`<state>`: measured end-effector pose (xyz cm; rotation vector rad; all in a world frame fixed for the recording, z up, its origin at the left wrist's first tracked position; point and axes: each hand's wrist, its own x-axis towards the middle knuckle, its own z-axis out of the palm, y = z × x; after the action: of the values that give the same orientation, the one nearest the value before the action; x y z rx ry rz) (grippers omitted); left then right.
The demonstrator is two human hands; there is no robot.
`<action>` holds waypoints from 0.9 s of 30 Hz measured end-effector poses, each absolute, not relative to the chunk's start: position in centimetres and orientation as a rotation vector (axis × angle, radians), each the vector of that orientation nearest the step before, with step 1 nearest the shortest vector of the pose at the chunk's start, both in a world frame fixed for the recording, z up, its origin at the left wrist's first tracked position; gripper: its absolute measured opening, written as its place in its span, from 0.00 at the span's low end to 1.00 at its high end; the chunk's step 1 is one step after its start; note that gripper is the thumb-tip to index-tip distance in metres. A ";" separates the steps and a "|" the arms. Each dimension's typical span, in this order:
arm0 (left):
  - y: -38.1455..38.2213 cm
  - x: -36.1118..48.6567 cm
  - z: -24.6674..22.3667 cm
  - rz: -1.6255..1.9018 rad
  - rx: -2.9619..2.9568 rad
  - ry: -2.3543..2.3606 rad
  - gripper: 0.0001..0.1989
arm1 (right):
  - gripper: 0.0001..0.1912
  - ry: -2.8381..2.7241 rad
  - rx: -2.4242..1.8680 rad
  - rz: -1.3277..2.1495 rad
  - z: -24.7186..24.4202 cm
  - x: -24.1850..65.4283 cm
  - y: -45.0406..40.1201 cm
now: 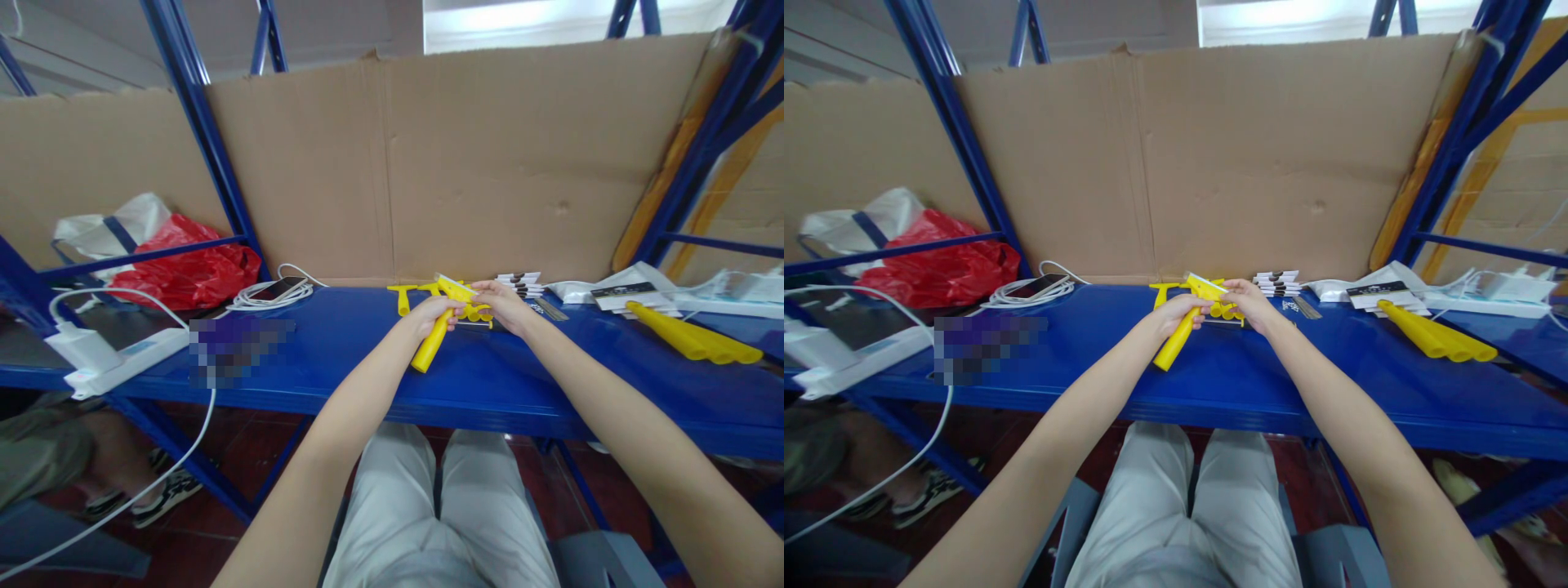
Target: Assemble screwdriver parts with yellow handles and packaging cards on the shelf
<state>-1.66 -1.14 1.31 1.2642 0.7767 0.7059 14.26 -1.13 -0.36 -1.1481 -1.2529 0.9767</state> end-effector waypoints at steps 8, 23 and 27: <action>-1.4 -1.6 1.5 0.724 1.257 0.781 0.08 | 0.19 -1.335 -1.079 0.982 -0.6 14.5 -1.0; -0.7 -1.8 1.3 0.790 1.230 0.755 0.12 | 0.21 -1.427 -1.265 0.723 -1.1 14.9 -0.3; -0.5 -1.7 1.3 0.869 1.152 0.833 0.11 | 0.16 -1.641 -1.444 0.314 -0.7 17.6 0.4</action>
<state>-1.72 -0.48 1.26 1.1524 0.8330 0.8685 17.64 0.41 -0.70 -1.4443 -1.6411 0.3141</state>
